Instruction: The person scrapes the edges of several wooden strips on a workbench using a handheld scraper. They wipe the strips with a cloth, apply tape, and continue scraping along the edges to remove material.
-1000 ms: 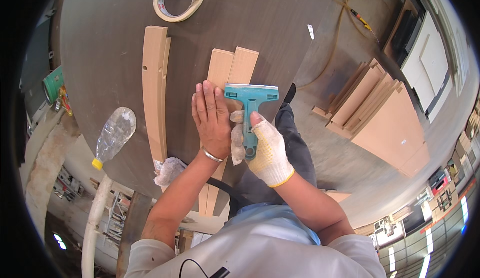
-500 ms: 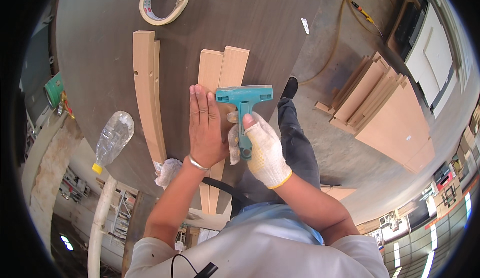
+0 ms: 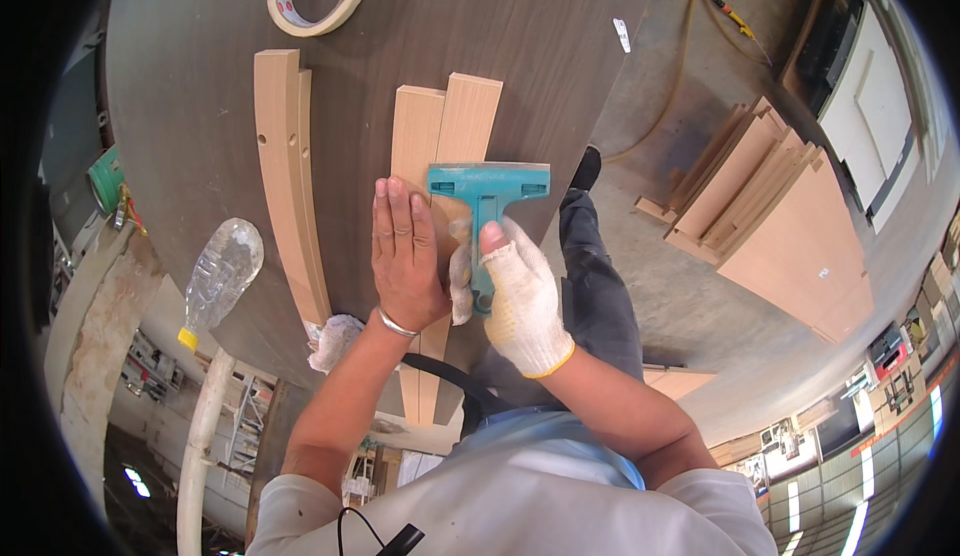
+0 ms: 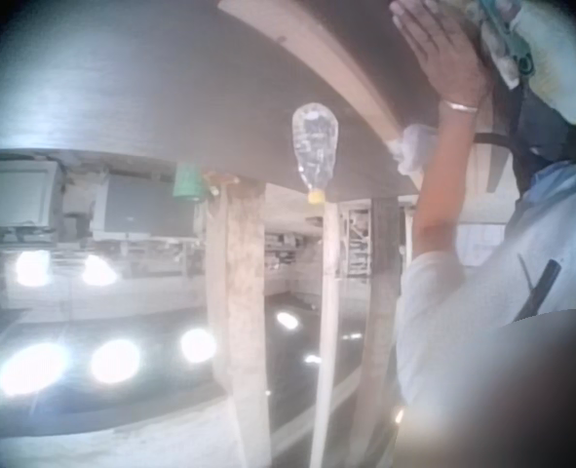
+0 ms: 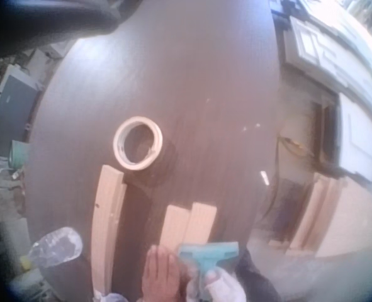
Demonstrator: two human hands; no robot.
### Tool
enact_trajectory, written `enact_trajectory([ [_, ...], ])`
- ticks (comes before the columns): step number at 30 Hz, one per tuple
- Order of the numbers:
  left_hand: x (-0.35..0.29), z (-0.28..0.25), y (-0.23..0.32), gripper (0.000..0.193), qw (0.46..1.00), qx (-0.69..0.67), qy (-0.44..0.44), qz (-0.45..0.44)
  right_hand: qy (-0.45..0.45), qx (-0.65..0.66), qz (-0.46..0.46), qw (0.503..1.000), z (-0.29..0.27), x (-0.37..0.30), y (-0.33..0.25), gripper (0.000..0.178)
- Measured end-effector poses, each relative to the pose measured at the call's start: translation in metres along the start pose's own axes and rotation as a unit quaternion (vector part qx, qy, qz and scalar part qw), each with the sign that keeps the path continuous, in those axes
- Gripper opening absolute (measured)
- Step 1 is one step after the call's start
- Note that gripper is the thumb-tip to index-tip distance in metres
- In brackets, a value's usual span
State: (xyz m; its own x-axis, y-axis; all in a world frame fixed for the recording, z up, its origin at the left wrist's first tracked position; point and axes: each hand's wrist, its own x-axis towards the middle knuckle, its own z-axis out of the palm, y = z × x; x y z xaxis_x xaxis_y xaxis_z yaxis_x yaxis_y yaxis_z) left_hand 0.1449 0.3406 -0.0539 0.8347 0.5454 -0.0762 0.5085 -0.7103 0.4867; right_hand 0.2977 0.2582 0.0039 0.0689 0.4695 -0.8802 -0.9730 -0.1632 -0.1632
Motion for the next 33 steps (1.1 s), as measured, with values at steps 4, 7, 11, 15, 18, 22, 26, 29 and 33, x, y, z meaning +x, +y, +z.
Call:
enact_trajectory([
  [4, 0.000, 0.000, -0.001, 0.085, 1.000, 0.001, -0.002, 0.006, 0.007, 0.000, 0.000, 1.000, 0.001, 0.001, 0.000, 0.047],
  [7, 0.000, 0.001, -0.001, 0.077, 1.000, 0.016, 0.000, 0.004, 0.014, -0.014, -0.003, 1.000, 0.001, 0.001, -0.002, 0.049],
  [11, 0.000, 0.001, -0.001, 0.073, 1.000, 0.023, -0.002, 0.009, 0.024, -0.045, -0.037, 0.998, 0.003, 0.009, -0.009, 0.050],
  [15, 0.000, -0.001, 0.000, 0.073, 1.000, 0.011, -0.007, 0.010, 0.028, -0.045, -0.047, 0.998, 0.000, 0.013, -0.019, 0.052],
  [18, 0.000, 0.000, 0.000, 0.074, 1.000, 0.014, -0.004, 0.009, 0.021, -0.046, -0.007, 0.999, -0.001, 0.005, -0.020, 0.052],
  [22, -0.001, 0.001, 0.000, 0.073, 1.000, 0.016, -0.003, 0.006, 0.026, -0.056, 0.005, 0.998, 0.000, -0.002, -0.013, 0.051],
  [26, -0.001, 0.001, -0.001, 0.070, 1.000, 0.015, 0.001, 0.011, 0.032, -0.045, 0.007, 0.998, 0.002, 0.001, -0.008, 0.051],
  [29, -0.001, 0.001, -0.001, 0.070, 1.000, 0.020, -0.001, 0.014, 0.035, -0.046, 0.003, 0.998, 0.003, 0.002, -0.008, 0.051],
  [33, -0.002, 0.001, -0.001, 0.070, 1.000, 0.016, 0.002, 0.015, 0.031, -0.058, -0.001, 0.998, 0.005, 0.002, -0.008, 0.051],
])
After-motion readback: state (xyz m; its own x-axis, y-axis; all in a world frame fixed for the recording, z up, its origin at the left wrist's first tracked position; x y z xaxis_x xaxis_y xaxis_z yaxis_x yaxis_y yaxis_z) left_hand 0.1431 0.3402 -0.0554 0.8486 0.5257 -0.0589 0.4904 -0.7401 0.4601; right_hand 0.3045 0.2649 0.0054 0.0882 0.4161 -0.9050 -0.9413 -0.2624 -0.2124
